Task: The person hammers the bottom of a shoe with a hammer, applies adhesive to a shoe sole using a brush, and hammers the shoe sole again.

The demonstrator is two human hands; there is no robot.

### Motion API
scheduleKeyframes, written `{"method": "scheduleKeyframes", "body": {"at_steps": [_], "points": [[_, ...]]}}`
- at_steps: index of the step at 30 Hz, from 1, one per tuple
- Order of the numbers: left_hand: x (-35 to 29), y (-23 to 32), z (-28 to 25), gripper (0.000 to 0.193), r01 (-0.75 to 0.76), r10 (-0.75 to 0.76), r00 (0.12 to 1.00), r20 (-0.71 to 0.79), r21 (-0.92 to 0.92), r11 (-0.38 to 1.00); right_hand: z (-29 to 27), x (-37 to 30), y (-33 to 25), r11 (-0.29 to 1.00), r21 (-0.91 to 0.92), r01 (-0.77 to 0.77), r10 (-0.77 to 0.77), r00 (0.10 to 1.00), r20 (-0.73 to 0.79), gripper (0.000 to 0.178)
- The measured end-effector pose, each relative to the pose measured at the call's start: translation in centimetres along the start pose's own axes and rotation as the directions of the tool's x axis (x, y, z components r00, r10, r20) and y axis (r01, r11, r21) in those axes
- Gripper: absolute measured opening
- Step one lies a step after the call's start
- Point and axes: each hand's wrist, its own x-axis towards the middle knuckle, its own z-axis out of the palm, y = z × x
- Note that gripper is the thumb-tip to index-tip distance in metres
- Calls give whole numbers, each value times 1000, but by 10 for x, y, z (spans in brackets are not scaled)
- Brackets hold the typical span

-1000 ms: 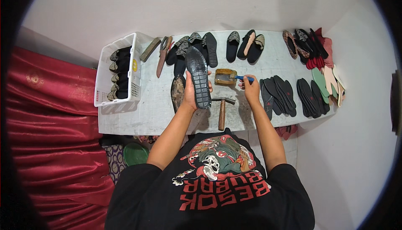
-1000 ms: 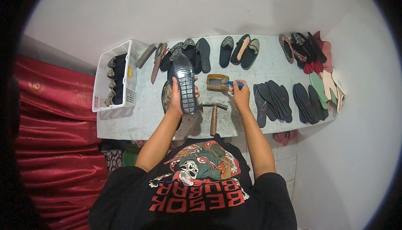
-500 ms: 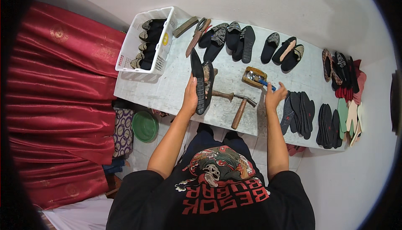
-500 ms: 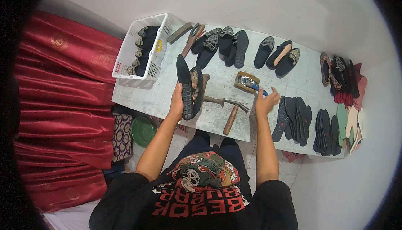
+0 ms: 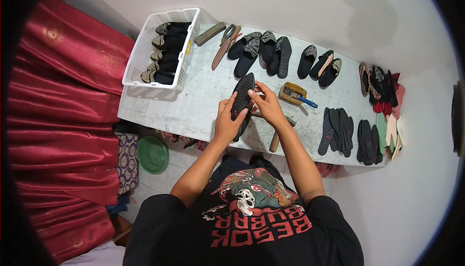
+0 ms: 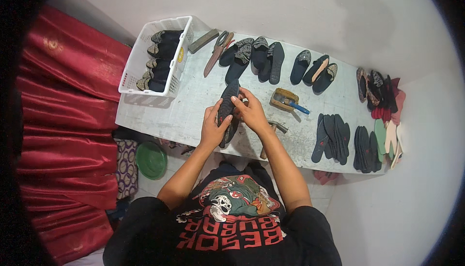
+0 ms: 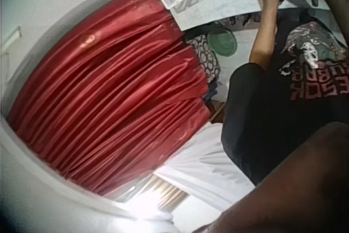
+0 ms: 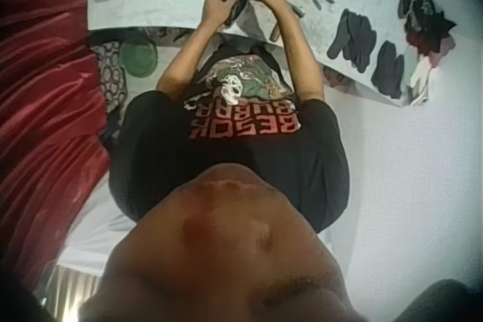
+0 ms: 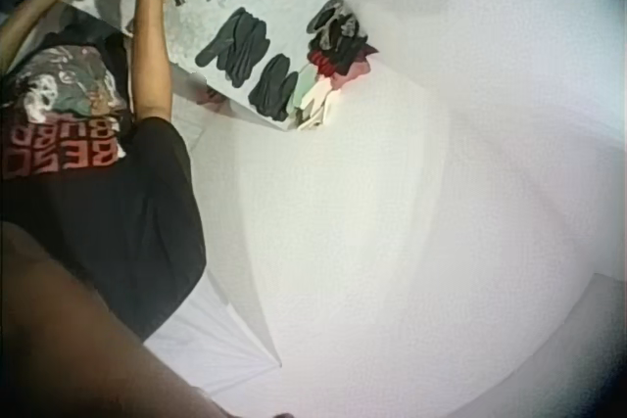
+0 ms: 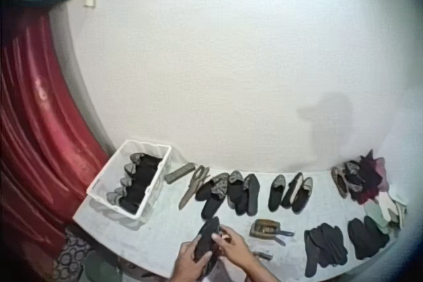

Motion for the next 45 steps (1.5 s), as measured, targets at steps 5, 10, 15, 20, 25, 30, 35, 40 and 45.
{"method": "scheduleKeyframes", "body": {"at_steps": [5,10,15,20,25,30,35,40,45], "points": [[4,-6,-14,87,-26,29,999,-25,106,994,11,9,12,994,84,-63,66,997,-34,37],[3,-20,-17,96,-25,12,997,80,170,985,16,13,22,993,66,-101,109,986,-130,42],[-1,-33,-14,93,-6,-3,995,99,88,996,13,22,26,982,-169,-79,48,982,-181,44],[0,-36,-16,86,-9,1,993,120,68,998,8,24,31,977,-201,-69,22,973,-229,39],[6,-44,-23,73,-65,62,991,122,14,998,5,19,35,976,-201,-83,29,965,-259,36],[12,-50,-28,66,-49,56,987,153,-47,998,4,20,29,969,-240,-55,1,976,-218,36],[14,-47,-30,63,0,13,985,172,-73,997,0,21,31,964,-258,-62,8,979,-205,38],[21,-64,-29,60,-24,54,987,153,-193,981,-1,24,38,958,-286,-30,-23,984,-178,38],[31,-59,-28,59,-63,86,985,148,-150,987,4,20,46,958,-287,24,-85,976,-201,39]]}}
